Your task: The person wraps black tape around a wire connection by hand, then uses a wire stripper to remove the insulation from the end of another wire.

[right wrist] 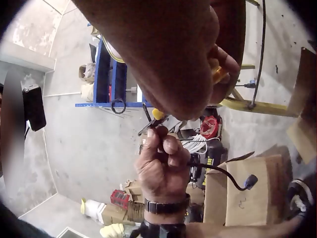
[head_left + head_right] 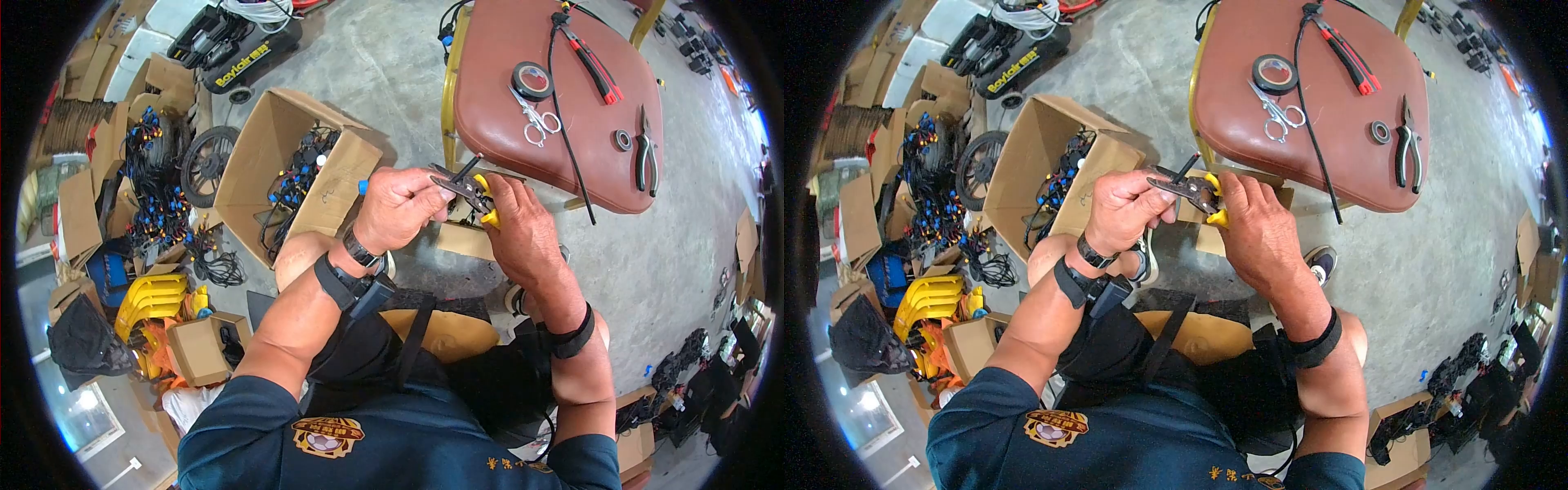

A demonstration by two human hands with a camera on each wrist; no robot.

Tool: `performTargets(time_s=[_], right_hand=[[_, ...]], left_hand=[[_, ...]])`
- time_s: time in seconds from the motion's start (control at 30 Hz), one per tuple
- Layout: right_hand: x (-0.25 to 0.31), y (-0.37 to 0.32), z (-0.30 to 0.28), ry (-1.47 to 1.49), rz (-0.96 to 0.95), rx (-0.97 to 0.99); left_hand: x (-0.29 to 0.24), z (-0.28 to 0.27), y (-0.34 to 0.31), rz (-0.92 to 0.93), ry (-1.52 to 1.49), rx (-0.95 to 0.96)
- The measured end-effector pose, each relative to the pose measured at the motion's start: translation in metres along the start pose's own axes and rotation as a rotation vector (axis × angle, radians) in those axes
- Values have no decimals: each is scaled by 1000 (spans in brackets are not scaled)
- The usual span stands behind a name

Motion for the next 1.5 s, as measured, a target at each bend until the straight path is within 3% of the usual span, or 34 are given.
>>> performTargets(time_s=[0.23, 0.53, 0.93, 1.23, 1.33, 1.5], right_hand=[[4, 3, -9, 2, -53, -33], [-4, 5, -4, -25, -13, 28], [1, -5, 3, -1, 25, 73], [-1, -4, -1, 11, 26, 50], [-7, -4, 2, 4, 52, 77], [-9, -1, -2, -25, 16, 54]], left_hand=[[12, -3, -2, -102, -116, -5], [13, 2, 7, -169, -388, 251], [18, 1, 0, -139, -26, 21], [7, 5, 2, -25, 104, -11], [13, 4, 3, -85, 41, -4], [24, 3, 10, -181, -247, 186]])
Point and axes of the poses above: each hand's wrist, its own y-axis towards the middle knuckle, its own z-axis out of the palm, x = y × z, the point moved 6 cm from there along y, towards the middle knuckle, and after that the axes turned 4 degrees about y, right-handed, at the moved point
